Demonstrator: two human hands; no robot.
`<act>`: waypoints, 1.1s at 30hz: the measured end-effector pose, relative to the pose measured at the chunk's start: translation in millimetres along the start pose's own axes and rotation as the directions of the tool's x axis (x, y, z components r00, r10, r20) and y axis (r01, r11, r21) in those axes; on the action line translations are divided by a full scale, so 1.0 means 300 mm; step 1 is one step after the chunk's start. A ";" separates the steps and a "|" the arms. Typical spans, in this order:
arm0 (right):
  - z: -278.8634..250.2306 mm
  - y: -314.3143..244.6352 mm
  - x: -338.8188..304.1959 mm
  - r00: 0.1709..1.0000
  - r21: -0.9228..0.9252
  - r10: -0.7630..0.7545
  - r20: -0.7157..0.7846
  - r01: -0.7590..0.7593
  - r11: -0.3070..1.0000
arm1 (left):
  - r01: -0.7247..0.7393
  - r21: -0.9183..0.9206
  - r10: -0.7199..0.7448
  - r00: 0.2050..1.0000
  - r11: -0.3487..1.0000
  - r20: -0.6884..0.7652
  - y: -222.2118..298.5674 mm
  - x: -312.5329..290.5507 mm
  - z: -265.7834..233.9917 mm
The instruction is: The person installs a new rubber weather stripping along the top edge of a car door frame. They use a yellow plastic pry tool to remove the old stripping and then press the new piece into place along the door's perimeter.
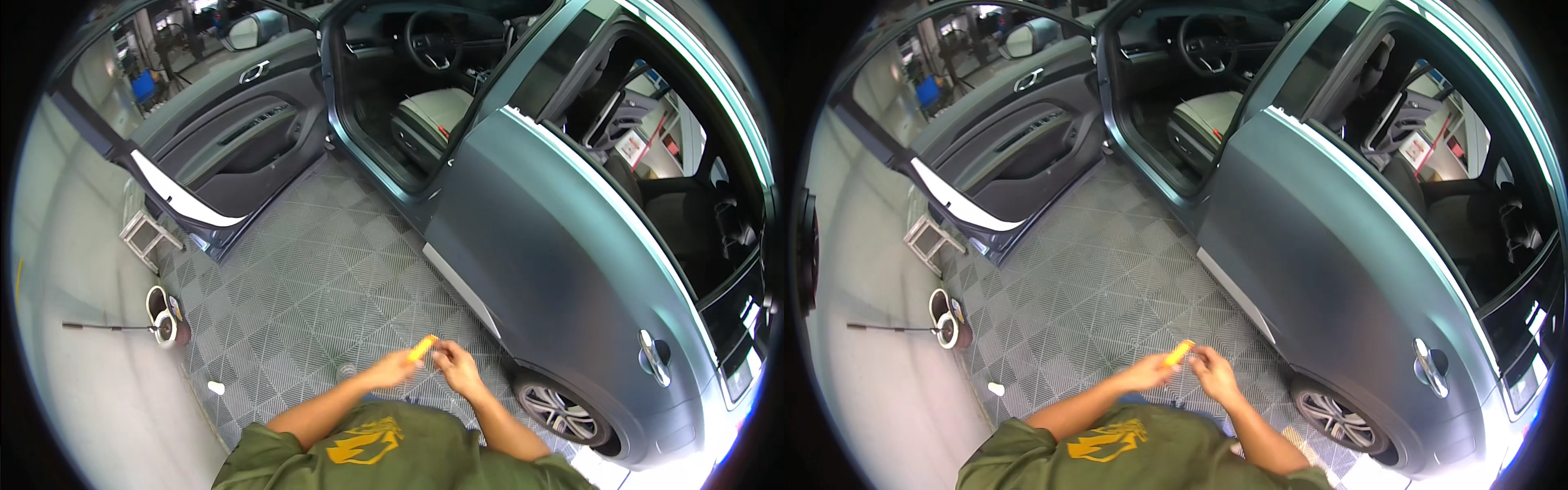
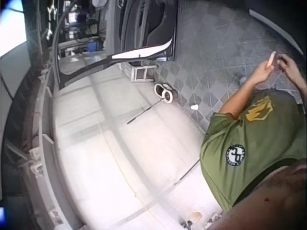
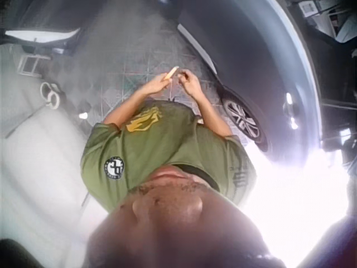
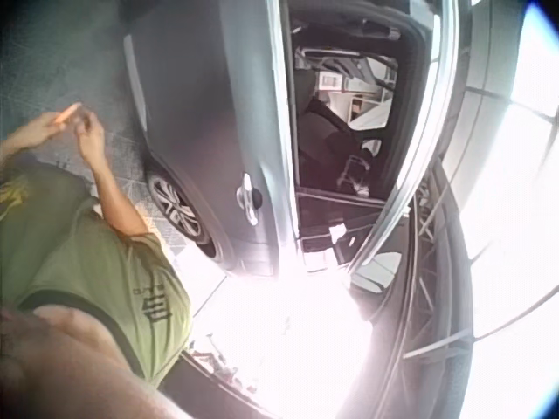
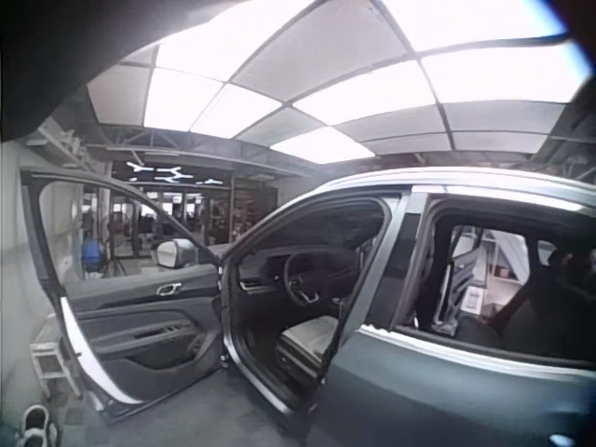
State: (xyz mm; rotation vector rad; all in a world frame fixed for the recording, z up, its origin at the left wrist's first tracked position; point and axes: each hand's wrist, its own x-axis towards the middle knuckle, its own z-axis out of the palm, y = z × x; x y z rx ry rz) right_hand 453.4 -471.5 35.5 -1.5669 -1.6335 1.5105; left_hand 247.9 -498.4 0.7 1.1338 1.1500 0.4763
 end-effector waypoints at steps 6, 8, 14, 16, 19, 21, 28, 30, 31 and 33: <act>0.150 -0.363 0.449 0.983 -0.215 -0.156 0.092 0.173 0.961 | 0.135 0.135 -0.023 0.784 0.981 -0.620 -0.234 -0.223 -0.689; 0.154 -0.430 0.655 0.977 -0.213 -0.199 0.080 0.212 0.954 | 0.230 0.014 -0.157 0.707 0.973 -0.689 -0.341 -0.246 -0.865; 0.092 -0.553 1.519 0.960 -0.037 -0.263 -0.093 0.261 0.965 | 0.382 -0.028 -0.265 0.585 0.924 -0.766 -0.233 -0.052 -1.074; 0.052 -0.606 1.879 0.949 0.160 -0.240 -0.204 0.274 0.948 | 0.406 0.077 -0.196 0.589 0.911 -0.784 -0.218 0.091 -1.134; -0.027 -0.630 2.380 0.944 0.547 0.069 -0.323 0.127 0.827 | 0.372 0.188 -0.088 0.612 0.909 -0.786 -0.039 0.350 -1.190; -0.065 -0.640 2.642 0.888 0.555 0.184 -0.421 0.092 0.827 | 0.365 0.201 -0.093 0.649 0.909 -0.755 0.174 0.512 -1.282; -0.345 -0.775 3.187 0.863 -0.366 -0.018 -0.505 -0.194 0.910 | 0.202 0.279 0.043 0.736 0.939 -0.675 0.529 1.076 -1.768; -0.401 -0.767 3.320 0.853 -0.408 0.001 -0.521 -0.250 0.878 | 0.117 0.241 0.054 0.797 0.963 -0.602 0.632 1.283 -1.929; -0.404 -0.769 3.369 0.871 -0.460 -0.002 -0.491 -0.257 0.850 | 0.089 0.215 0.048 0.826 0.973 -0.561 0.666 1.382 -2.000; -0.416 -0.784 3.472 0.901 -0.553 0.000 -0.433 -0.265 0.790 | 0.009 0.287 0.140 0.858 0.958 -0.494 0.707 1.615 -2.132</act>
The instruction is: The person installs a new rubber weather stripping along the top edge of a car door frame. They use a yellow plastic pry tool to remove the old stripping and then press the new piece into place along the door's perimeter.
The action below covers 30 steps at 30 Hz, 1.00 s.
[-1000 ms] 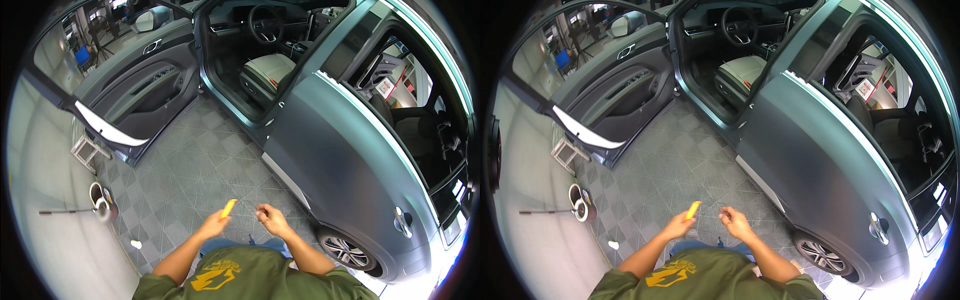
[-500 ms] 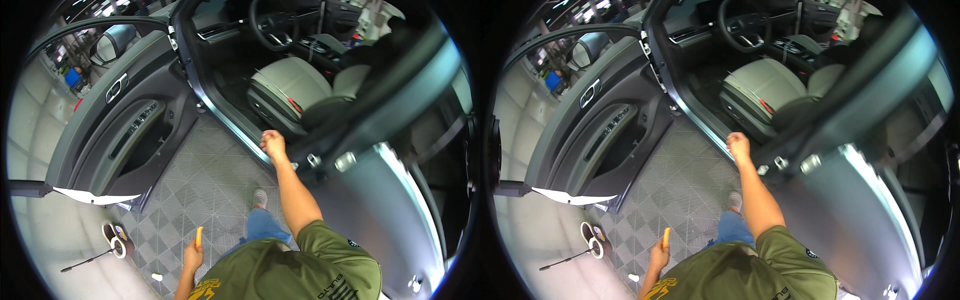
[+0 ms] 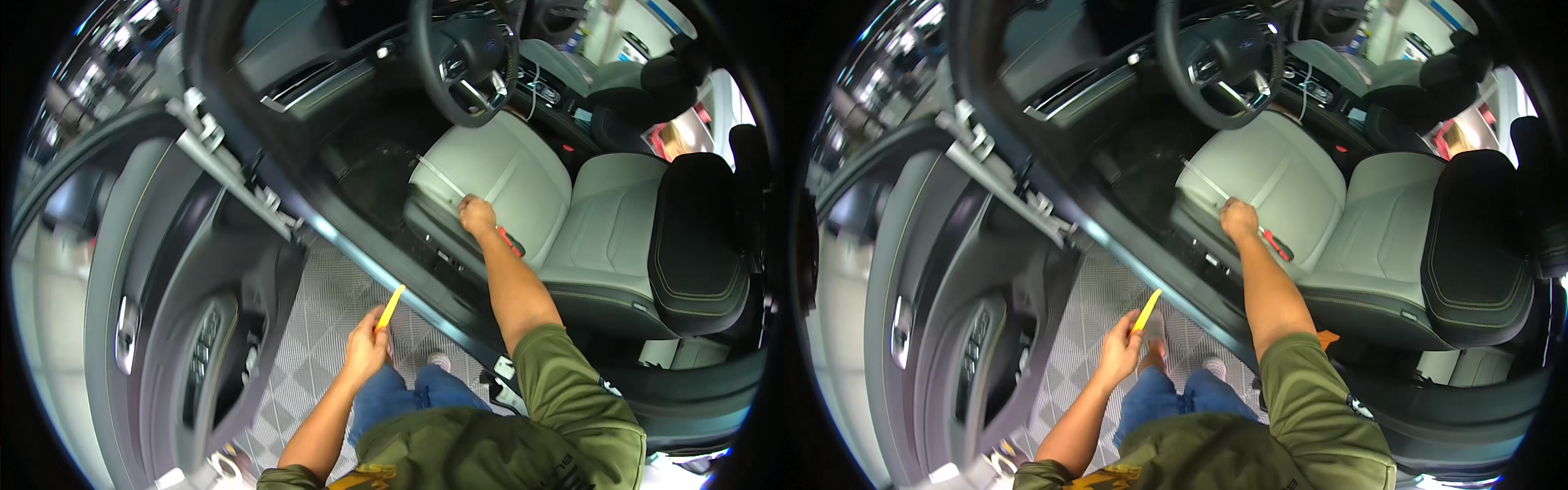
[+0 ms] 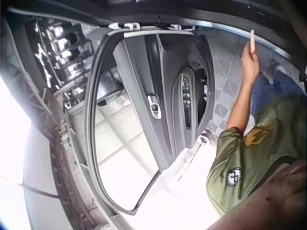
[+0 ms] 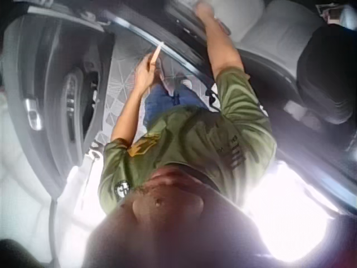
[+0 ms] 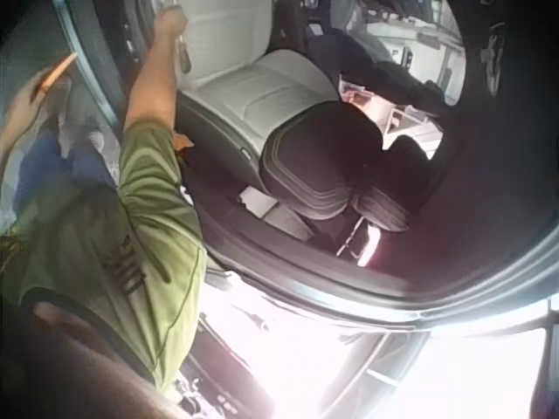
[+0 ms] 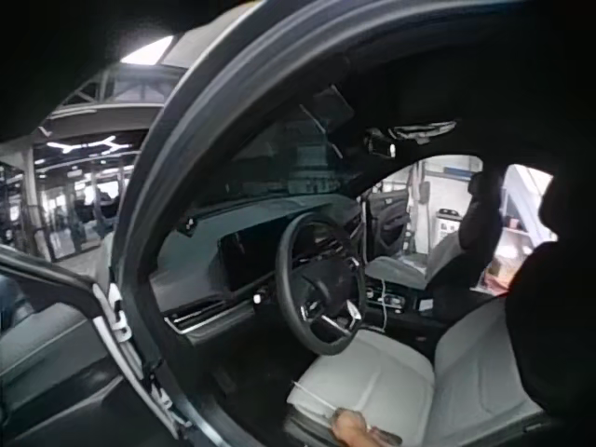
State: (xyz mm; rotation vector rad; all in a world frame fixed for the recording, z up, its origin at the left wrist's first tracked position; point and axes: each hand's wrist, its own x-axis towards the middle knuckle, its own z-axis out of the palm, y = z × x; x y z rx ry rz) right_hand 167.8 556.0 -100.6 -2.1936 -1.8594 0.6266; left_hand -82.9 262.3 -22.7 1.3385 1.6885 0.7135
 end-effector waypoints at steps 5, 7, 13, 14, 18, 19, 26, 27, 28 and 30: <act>0.093 -0.069 0.124 0.983 -0.090 0.149 0.104 -0.140 0.986 | -0.380 0.101 0.380 0.925 0.920 0.018 0.105 0.645 0.055; 0.110 -0.071 0.154 0.983 -0.121 0.160 0.095 -0.148 0.982 | -0.380 0.093 0.379 0.925 0.920 0.029 0.148 0.830 0.094; 0.086 -0.140 0.176 0.947 -0.161 0.294 0.133 -0.272 0.949 | -0.430 0.127 0.431 0.902 0.894 0.023 0.119 1.132 0.257; 0.079 -0.150 0.169 0.944 -0.133 0.302 0.128 -0.286 0.949 | -0.430 0.130 0.432 0.902 0.894 0.007 0.103 1.153 0.281; 0.161 -0.047 0.176 0.944 -0.016 0.325 -0.059 -0.326 0.945 | -0.481 0.204 0.473 0.876 0.852 0.091 0.136 1.165 0.318; 0.176 -0.007 0.143 0.968 0.038 0.203 -0.149 -0.199 0.979 | -0.526 0.199 0.528 0.848 0.827 0.043 0.112 1.162 0.327; 0.139 -0.064 -0.240 0.974 0.817 0.188 0.128 -0.211 0.536 | -0.213 0.214 0.226 0.974 0.953 -0.035 -0.030 0.679 0.093; 0.184 -0.101 -0.315 0.987 0.825 0.060 0.147 -0.156 0.544 | -0.118 0.242 0.116 0.993 0.963 0.020 -0.056 0.549 0.023; 0.223 -0.148 -0.393 0.973 0.787 -0.065 0.220 -0.138 0.602 | -0.014 0.261 -0.002 0.998 0.965 0.060 -0.088 0.419 -0.040; 0.287 -0.229 -0.600 0.844 0.785 -0.385 0.373 -0.066 0.616 | 0.142 0.279 -0.132 0.990 0.950 -0.054 -0.350 0.148 -0.046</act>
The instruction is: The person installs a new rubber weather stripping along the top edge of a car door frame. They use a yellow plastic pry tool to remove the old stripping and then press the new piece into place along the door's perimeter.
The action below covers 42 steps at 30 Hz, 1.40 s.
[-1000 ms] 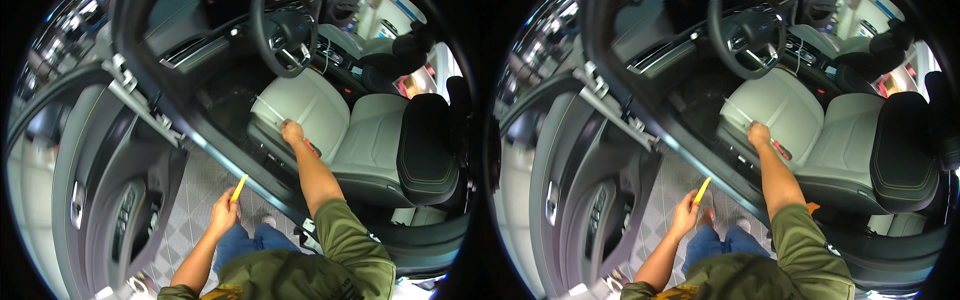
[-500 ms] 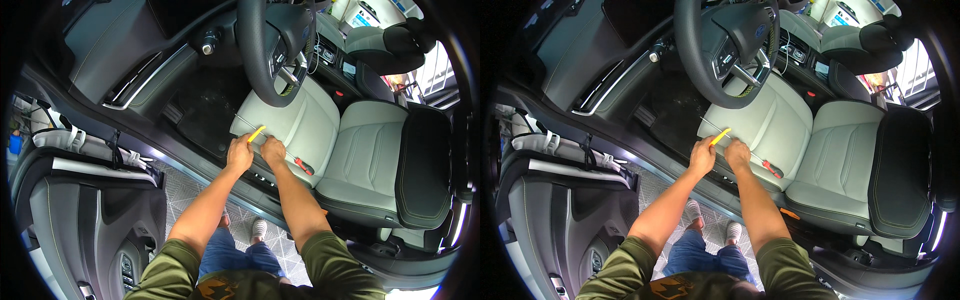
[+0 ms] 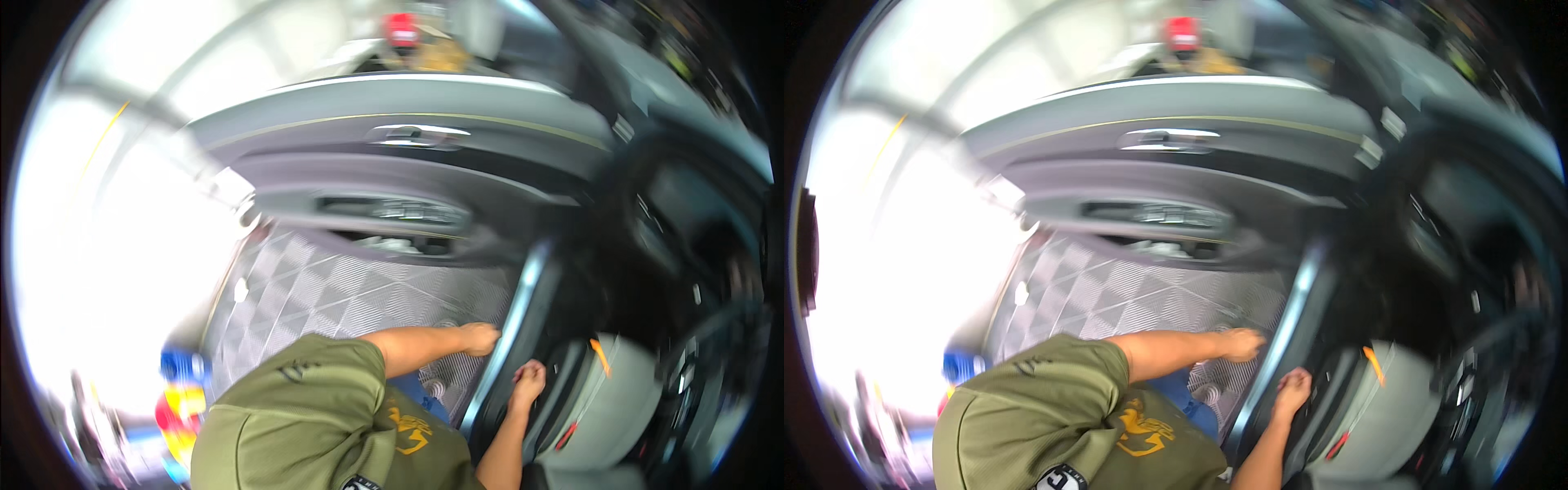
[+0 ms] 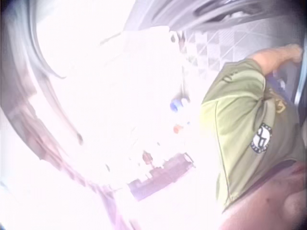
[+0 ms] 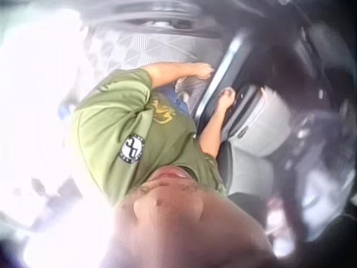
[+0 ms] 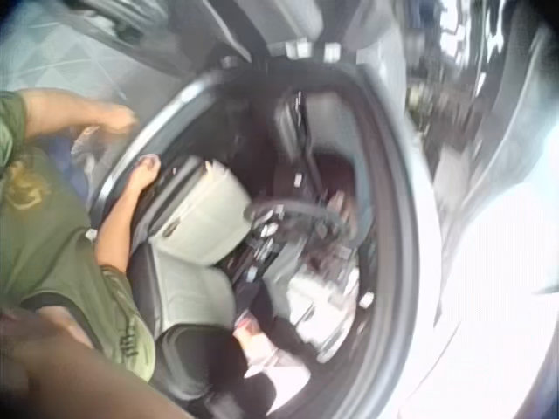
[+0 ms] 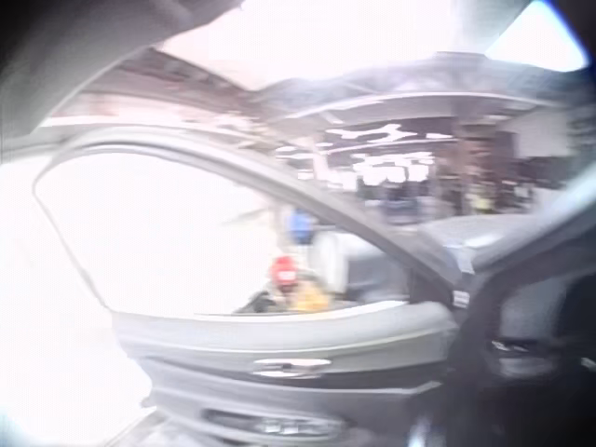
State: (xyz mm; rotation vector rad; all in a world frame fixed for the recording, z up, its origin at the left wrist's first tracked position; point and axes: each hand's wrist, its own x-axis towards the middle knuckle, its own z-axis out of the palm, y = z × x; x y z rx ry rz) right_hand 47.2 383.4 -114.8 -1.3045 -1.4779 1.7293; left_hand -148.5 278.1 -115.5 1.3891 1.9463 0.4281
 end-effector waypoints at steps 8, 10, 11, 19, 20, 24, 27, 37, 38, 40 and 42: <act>0.459 0.061 -0.447 0.530 -0.409 0.244 0.812 0.219 0.886 | 0.789 -0.477 -0.922 0.336 0.386 -0.190 -0.870 -1.491 0.121; 0.589 0.018 -0.507 0.546 -0.473 0.262 0.796 0.290 0.832 | 0.633 -0.754 -0.967 -0.033 0.176 -0.253 -0.871 -1.769 0.173; 0.656 0.006 -0.518 0.561 -0.483 0.240 0.792 0.336 0.809 | 0.572 -0.819 -0.994 -0.048 0.051 -0.095 -0.851 -1.872 0.154; 1.538 -0.069 -0.932 0.442 -0.381 0.031 0.896 0.732 0.564 | 0.830 -0.375 -0.810 0.523 0.412 0.267 -0.925 -2.503 1.122; 1.639 -0.098 -1.007 0.400 -0.368 0.063 0.914 0.756 0.542 | 0.796 -0.421 -0.847 0.520 0.434 0.111 -0.889 -2.532 1.141; 1.909 -0.051 -1.216 0.161 -0.186 0.093 0.983 0.859 0.476 | 0.673 -0.634 -0.822 0.561 0.382 0.100 -0.934 -2.723 1.116; 2.042 -0.018 -1.282 0.114 -0.181 0.166 0.980 0.863 0.472 | 0.097 -0.874 -0.758 0.458 -0.477 0.464 -1.142 -2.826 1.006; 2.685 0.006 -1.206 0.011 -0.122 0.293 0.956 0.924 0.363 | 0.018 -0.976 -0.951 0.223 -0.215 0.213 -2.086 -2.704 0.067; 2.763 -0.020 -1.206 0.037 -0.140 0.283 0.959 0.924 0.355 | -0.021 -0.986 -0.960 0.232 -0.167 0.158 -2.142 -2.680 -0.070; 2.890 -0.065 -1.204 0.086 -0.180 0.274 0.958 0.923 0.340 | -0.107 -0.990 -0.967 0.247 -0.090 0.061 -2.240 -2.647 -0.288; 2.933 -0.108 -1.203 0.157 -0.230 0.222 0.962 0.906 0.355 | -0.078 -0.992 -0.919 0.389 -0.103 0.065 -2.396 -2.603 -0.398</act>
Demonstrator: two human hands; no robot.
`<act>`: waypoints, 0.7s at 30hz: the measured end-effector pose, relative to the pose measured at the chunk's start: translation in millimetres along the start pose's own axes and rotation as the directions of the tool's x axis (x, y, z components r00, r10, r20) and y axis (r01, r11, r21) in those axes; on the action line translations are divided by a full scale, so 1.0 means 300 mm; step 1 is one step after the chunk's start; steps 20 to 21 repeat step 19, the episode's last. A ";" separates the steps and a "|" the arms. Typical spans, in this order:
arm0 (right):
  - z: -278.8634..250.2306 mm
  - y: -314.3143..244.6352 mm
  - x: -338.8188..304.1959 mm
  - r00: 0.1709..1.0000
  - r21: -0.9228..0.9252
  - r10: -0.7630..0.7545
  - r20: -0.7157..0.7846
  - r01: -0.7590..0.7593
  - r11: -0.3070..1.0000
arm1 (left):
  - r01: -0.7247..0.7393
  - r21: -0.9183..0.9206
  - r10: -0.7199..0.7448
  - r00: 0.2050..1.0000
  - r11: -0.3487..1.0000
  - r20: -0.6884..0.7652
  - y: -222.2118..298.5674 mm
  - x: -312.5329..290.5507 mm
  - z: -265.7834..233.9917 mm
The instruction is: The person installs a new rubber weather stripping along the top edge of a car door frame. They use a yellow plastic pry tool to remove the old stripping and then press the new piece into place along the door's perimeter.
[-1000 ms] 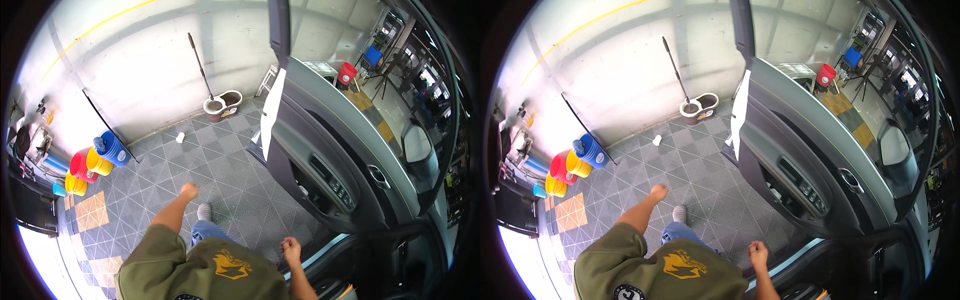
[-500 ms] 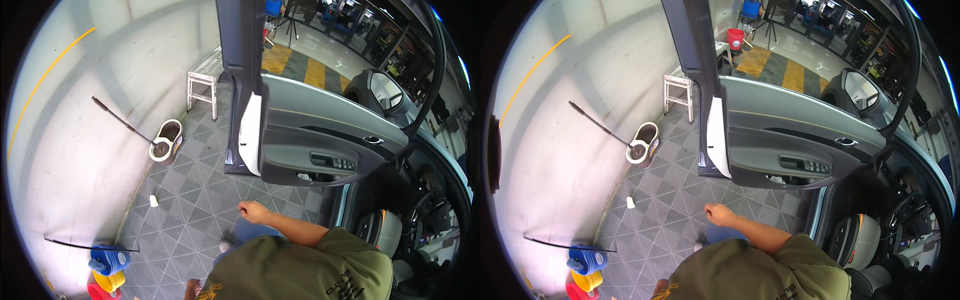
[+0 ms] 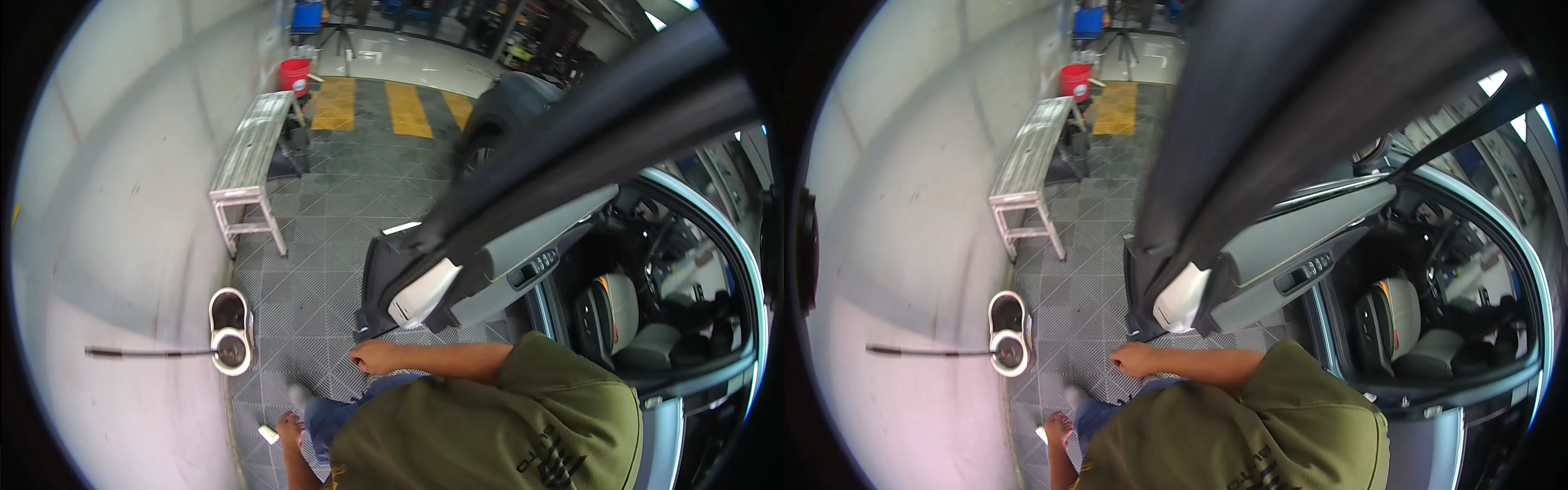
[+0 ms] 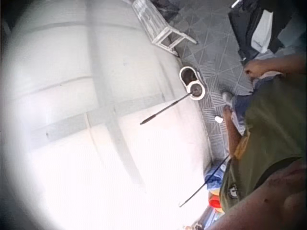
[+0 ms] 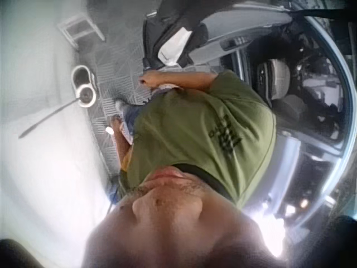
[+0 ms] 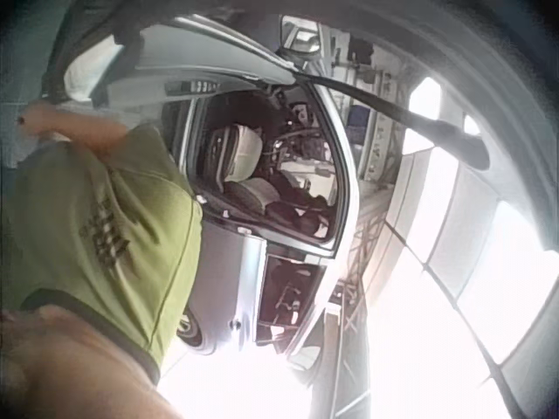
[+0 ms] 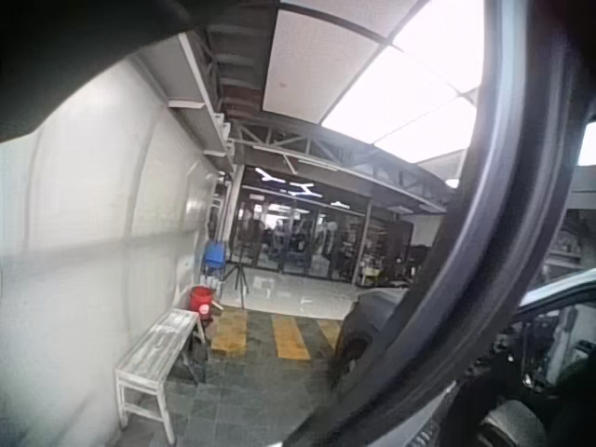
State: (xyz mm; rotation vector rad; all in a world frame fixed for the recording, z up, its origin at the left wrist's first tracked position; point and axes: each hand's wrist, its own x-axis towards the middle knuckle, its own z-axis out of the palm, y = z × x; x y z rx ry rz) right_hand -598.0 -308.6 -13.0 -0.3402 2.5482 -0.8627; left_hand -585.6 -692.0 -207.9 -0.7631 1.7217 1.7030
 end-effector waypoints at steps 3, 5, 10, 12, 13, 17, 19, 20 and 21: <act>-0.001 0.005 0.091 0.984 0.049 0.108 -0.144 -0.102 0.994 | -0.036 0.071 0.025 0.989 0.997 0.145 0.208 0.159 -0.004; 0.030 -0.051 0.096 0.934 0.181 0.269 -0.236 -0.230 0.956 | -0.246 0.502 0.087 0.944 0.829 0.319 0.347 0.322 -0.012; -0.049 -0.328 -0.011 0.752 0.468 0.553 -0.360 -0.367 0.804 | -0.902 0.199 0.399 0.356 0.383 0.845 1.211 0.003 0.509; -0.083 -0.345 -0.014 0.598 0.600 0.663 -0.449 -0.348 0.720 | -0.968 0.034 0.303 0.111 0.248 0.946 1.493 -0.262 0.690; -0.093 -0.361 -0.013 0.506 0.660 0.720 -0.475 -0.335 0.672 | -0.972 -0.143 0.301 -0.083 0.185 0.950 1.559 -0.349 0.772; -0.193 -0.482 -0.046 0.222 0.713 0.753 -0.620 -0.241 0.658 | -0.831 -0.555 0.154 -0.544 0.037 0.825 1.658 -0.522 1.018; -0.177 -0.523 -0.069 0.137 0.778 0.804 -0.579 -0.201 0.595 | -0.814 -0.572 -0.029 -0.577 0.100 0.816 1.657 -0.543 1.106; -0.177 -0.523 -0.069 0.137 0.778 0.804 -0.579 -0.201 0.595 | -0.814 -0.572 -0.029 -0.577 0.100 0.816 1.657 -0.543 1.106; -0.177 -0.523 -0.069 0.137 0.778 0.804 -0.579 -0.201 0.595 | -0.814 -0.572 -0.029 -0.577 0.100 0.816 1.657 -0.543 1.106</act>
